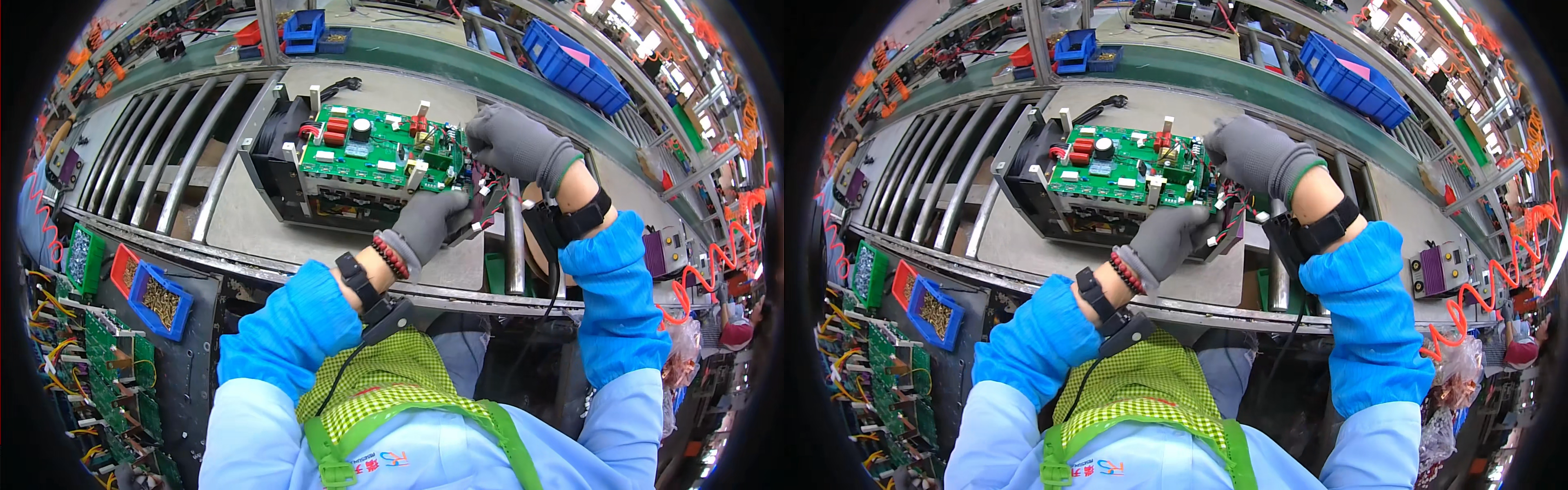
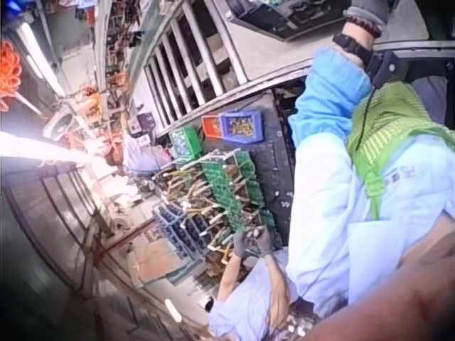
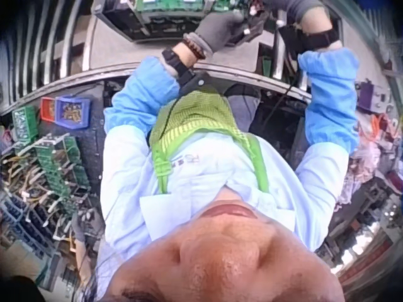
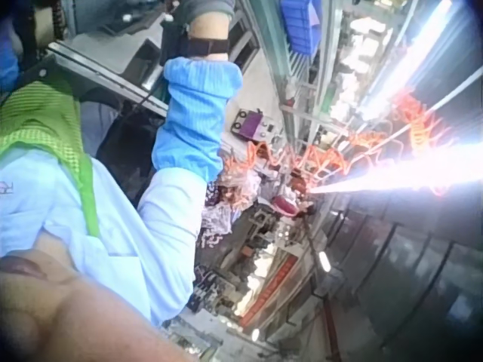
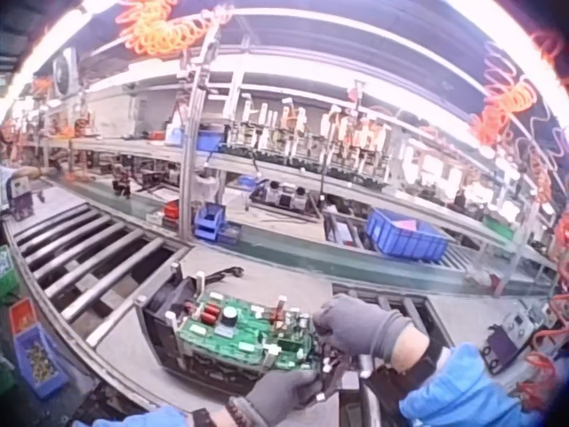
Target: Assembling and wiring an electronic power inverter unit on a factory assembly line.
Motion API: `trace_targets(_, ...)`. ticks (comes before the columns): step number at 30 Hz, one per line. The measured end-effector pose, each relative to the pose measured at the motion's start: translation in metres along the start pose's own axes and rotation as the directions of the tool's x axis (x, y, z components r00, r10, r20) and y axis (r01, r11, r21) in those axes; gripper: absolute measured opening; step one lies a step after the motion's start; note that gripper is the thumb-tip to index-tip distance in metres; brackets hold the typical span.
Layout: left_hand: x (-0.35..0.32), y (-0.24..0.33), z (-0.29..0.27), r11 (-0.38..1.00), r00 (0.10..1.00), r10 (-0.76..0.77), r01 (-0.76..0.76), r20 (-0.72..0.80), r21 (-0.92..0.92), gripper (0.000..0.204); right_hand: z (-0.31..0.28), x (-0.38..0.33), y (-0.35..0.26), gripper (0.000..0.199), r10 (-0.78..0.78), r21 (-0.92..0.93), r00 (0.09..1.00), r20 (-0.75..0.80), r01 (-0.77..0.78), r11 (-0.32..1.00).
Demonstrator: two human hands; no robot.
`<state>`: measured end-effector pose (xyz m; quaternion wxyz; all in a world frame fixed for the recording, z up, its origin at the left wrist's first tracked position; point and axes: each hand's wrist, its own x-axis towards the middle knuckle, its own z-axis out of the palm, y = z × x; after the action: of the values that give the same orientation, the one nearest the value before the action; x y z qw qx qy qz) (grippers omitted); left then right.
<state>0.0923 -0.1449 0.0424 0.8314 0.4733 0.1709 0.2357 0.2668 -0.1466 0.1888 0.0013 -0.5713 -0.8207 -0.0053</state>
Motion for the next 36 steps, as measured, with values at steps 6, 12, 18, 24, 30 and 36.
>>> trace_targets(6, -0.001, 0.005, 0.014, 0.844, 0.997, -0.060, 0.028, -0.043, -0.536, 0.014, 0.008, 0.004, 0.002, 0.012, 0.146, -0.079, 0.978, 0.149, -0.135, 0.988)
trace_targets(12, 0.001, 0.007, 0.014, 0.833, 0.991, -0.116, 0.064, -0.061, -0.549, 0.014, 0.009, -0.001, 0.007, 0.015, 0.040, 0.017, 0.995, 0.096, -0.041, 0.999)
trace_targets(18, -0.001, 0.006, 0.015, 0.837, 0.989, -0.128, 0.067, -0.075, -0.543, 0.015, 0.008, 0.001, 0.006, 0.017, 0.002, -0.024, 0.997, 0.083, 0.000, 1.000)
trace_targets(24, 0.001, 0.004, 0.010, 0.868, 0.995, -0.095, 0.069, -0.029, -0.491, 0.017, 0.002, 0.013, 0.005, 0.021, 0.045, 0.032, 0.981, 0.186, -0.052, 0.998)
trace_targets(30, 0.001, 0.004, 0.009, 0.940, 1.000, 0.004, -0.013, -0.027, -0.342, 0.016, 0.004, 0.020, 0.001, 0.024, 0.145, 0.031, 0.957, 0.251, -0.158, 0.987)
trace_targets(36, -0.001, 0.008, 0.006, 0.848, 0.999, -0.035, 0.024, -0.011, -0.529, 0.018, -0.002, 0.013, 0.009, 0.021, -0.016, 0.116, 0.997, 0.074, 0.007, 0.993)
